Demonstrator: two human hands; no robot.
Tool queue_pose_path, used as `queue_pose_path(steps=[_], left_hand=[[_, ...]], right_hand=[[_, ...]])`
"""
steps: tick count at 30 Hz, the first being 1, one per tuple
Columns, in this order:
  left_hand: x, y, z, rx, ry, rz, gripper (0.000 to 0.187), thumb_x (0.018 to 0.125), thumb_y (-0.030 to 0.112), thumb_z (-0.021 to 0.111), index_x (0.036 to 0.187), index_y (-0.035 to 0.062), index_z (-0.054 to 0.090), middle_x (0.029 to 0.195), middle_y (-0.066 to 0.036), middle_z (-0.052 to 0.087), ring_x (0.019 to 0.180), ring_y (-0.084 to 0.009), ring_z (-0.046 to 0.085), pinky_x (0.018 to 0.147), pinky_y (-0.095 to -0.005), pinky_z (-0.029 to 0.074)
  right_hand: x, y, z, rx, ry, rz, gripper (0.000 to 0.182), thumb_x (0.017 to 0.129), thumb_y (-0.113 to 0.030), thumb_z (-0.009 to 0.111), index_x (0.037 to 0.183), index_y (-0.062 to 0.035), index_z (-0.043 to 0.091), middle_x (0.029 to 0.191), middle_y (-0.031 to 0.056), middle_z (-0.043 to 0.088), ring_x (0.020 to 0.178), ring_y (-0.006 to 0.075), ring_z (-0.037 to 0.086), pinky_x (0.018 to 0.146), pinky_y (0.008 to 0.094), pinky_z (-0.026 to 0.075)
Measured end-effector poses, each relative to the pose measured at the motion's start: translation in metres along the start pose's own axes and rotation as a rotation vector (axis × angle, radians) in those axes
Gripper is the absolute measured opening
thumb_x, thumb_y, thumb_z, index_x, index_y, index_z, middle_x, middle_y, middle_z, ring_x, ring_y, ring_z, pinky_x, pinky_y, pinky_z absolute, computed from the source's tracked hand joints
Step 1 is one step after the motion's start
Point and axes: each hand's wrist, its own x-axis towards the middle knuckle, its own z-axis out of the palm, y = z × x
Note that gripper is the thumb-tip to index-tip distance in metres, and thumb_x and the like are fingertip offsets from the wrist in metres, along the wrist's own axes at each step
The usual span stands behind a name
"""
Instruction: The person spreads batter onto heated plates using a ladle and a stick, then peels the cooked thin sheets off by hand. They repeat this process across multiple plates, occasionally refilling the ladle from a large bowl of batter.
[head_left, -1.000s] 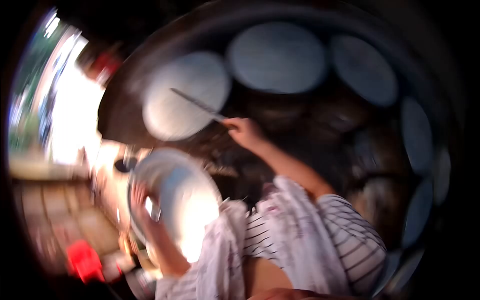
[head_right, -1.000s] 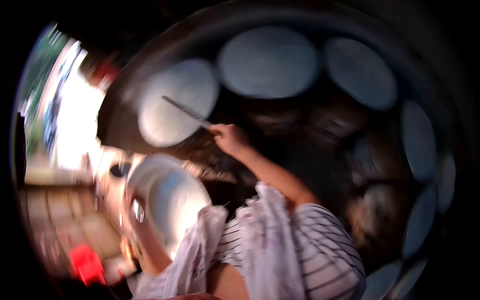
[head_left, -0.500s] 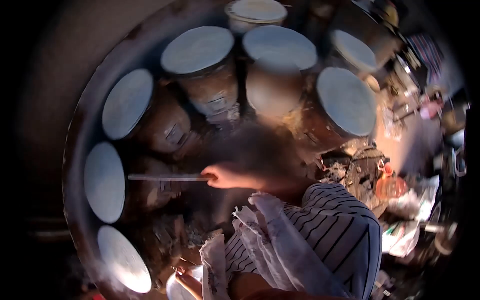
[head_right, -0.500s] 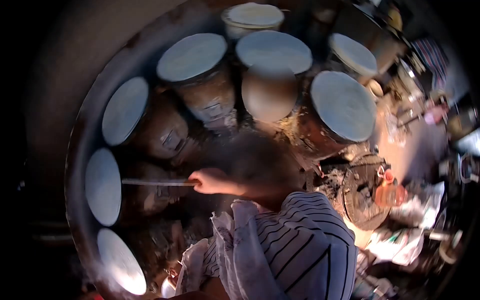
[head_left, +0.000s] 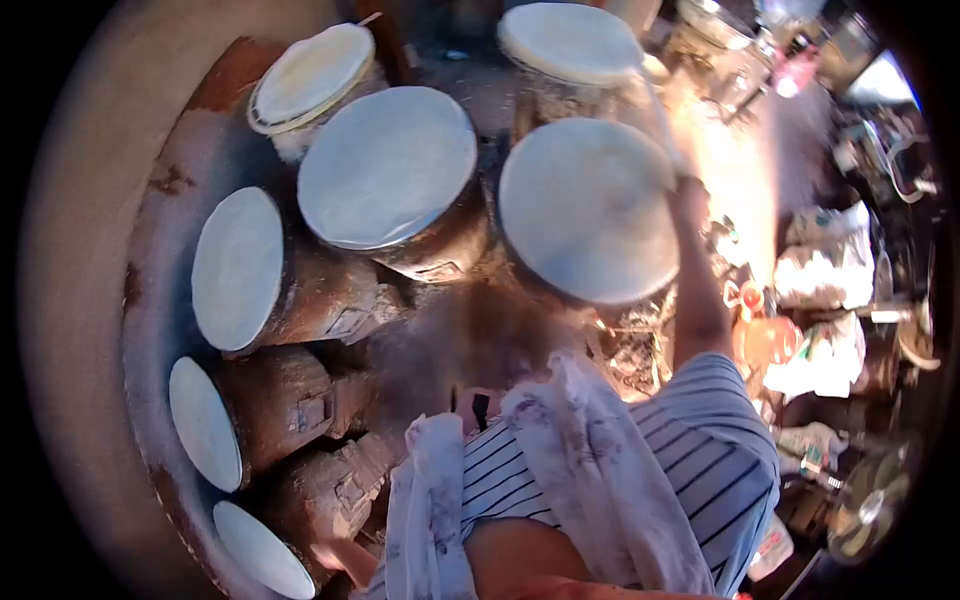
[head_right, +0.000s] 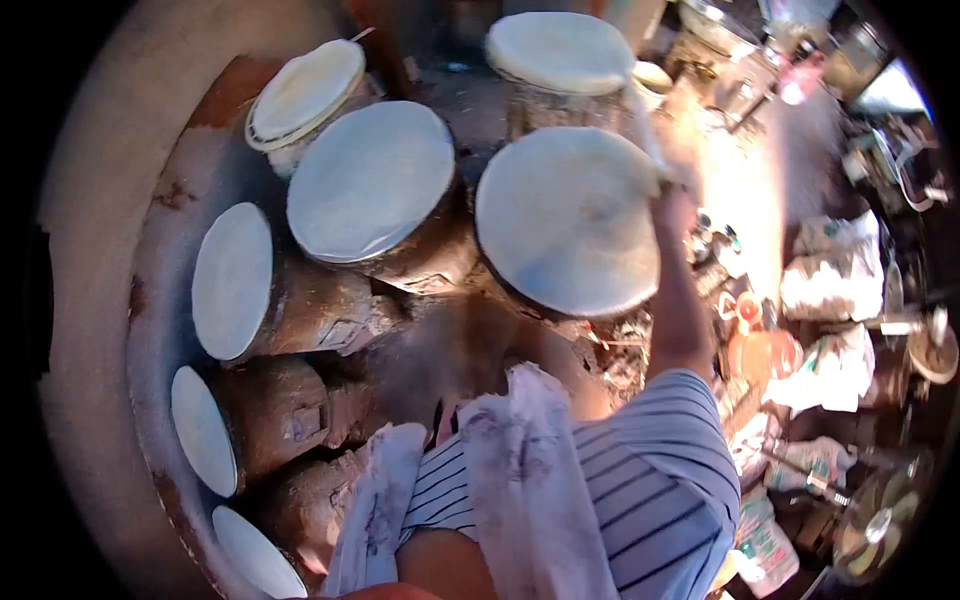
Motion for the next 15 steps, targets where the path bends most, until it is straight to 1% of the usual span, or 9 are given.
queue_pose_path(steps=[1, 3, 4, 6, 11, 12, 13, 14, 15], left_hand=[[0.009, 0.013, 0.031, 0.000, -0.042, 0.043, 0.018, 0.093, 0.021, 0.052, 0.107, 0.0103, 0.055, 0.090, 0.000, 0.053, 0.069, -0.0094, 0.050, 0.058, -0.0228, 0.044], [0.022, 0.037, 0.103, 0.031, -0.154, 0.133, 0.019, 0.093, 0.022, 0.052, 0.108, 0.0104, 0.055, 0.092, 0.000, 0.053, 0.070, -0.0094, 0.050, 0.059, -0.0229, 0.045], [0.029, 0.043, 0.148, 0.051, -0.228, 0.180, 0.020, 0.093, 0.022, 0.053, 0.109, 0.0105, 0.055, 0.093, 0.000, 0.054, 0.071, -0.0094, 0.051, 0.059, -0.0229, 0.045], [0.031, 0.041, 0.244, 0.122, -0.416, 0.256, 0.022, 0.093, 0.022, 0.053, 0.111, 0.0107, 0.056, 0.096, -0.001, 0.054, 0.072, -0.0094, 0.051, 0.060, -0.0230, 0.045], [-0.049, -0.054, 0.474, 0.515, -0.951, 0.526, 0.025, 0.091, 0.020, 0.056, 0.115, 0.0123, 0.059, 0.100, -0.001, 0.056, 0.077, -0.0095, 0.053, 0.062, -0.0227, 0.046], [-0.092, -0.071, 0.503, 0.652, -1.121, 0.558, 0.028, 0.091, 0.020, 0.056, 0.118, 0.0120, 0.059, 0.107, -0.004, 0.056, 0.084, -0.0114, 0.055, 0.064, -0.0240, 0.048], [-0.118, -0.097, 0.531, 0.720, -1.260, 0.724, 0.032, 0.091, 0.019, 0.058, 0.122, 0.0110, 0.057, 0.110, -0.005, 0.055, 0.087, -0.0121, 0.056, 0.068, -0.0260, 0.049], [-0.143, -0.121, 0.554, 0.770, -1.392, 0.893, 0.037, 0.090, 0.019, 0.059, 0.125, 0.0100, 0.055, 0.113, -0.007, 0.055, 0.090, -0.0129, 0.056, 0.072, -0.0280, 0.050], [-0.169, -0.142, 0.573, 0.767, -1.455, 0.966, 0.046, 0.084, 0.022, 0.064, 0.127, 0.0087, 0.053, 0.113, -0.013, 0.056, 0.088, -0.0212, 0.057, 0.083, -0.0330, 0.048]], right_hand=[[0.019, 0.022, 0.016, 0.003, -0.078, -0.053, 0.031, 0.073, -0.021, 0.067, 0.102, -0.0090, 0.067, 0.099, 0.0173, 0.066, 0.095, 0.0340, 0.063, 0.081, 0.0435, 0.051], [0.041, 0.052, 0.043, 0.073, -0.109, -0.147, 0.033, 0.074, -0.023, 0.065, 0.103, -0.0069, 0.066, 0.092, 0.0193, 0.067, 0.090, 0.0363, 0.064, 0.078, 0.0444, 0.051], [0.037, 0.050, 0.045, 0.039, -0.064, -0.041, 0.030, 0.074, -0.025, 0.065, 0.098, -0.0071, 0.065, 0.087, 0.0180, 0.067, 0.085, 0.0375, 0.064, 0.074, 0.0450, 0.051], [0.019, 0.031, 0.014, 0.091, -0.035, -0.042, 0.026, 0.076, -0.029, 0.066, 0.084, -0.0050, 0.058, 0.077, 0.0158, 0.064, 0.073, 0.0374, 0.061, 0.065, 0.0468, 0.047], [-0.005, 0.003, -0.051, 0.366, 0.124, -0.068, 0.028, 0.076, -0.023, 0.070, 0.074, -0.0002, 0.053, 0.066, 0.0201, 0.058, 0.060, 0.0393, 0.053, 0.058, 0.0424, 0.044], [-0.016, -0.016, -0.077, 0.385, 0.146, -0.019, 0.027, 0.077, -0.021, 0.070, 0.073, 0.0001, 0.053, 0.063, 0.0184, 0.056, 0.055, 0.0317, 0.052, 0.055, 0.0389, 0.043], [-0.024, -0.019, -0.093, 0.455, 0.158, -0.013, 0.023, 0.078, -0.018, 0.071, 0.077, 0.0003, 0.056, 0.061, 0.0136, 0.053, 0.055, 0.0204, 0.048, 0.055, 0.0342, 0.042], [-0.033, -0.021, -0.106, 0.465, 0.198, 0.007, 0.021, 0.078, -0.016, 0.071, 0.079, 0.0006, 0.058, 0.062, 0.0087, 0.052, 0.056, 0.0157, 0.045, 0.055, 0.0312, 0.041], [-0.035, -0.022, -0.115, 0.479, 0.242, 0.009, 0.019, 0.079, -0.013, 0.071, 0.082, 0.0008, 0.060, 0.062, 0.0039, 0.051, 0.058, 0.0111, 0.042, 0.055, 0.0282, 0.040]])
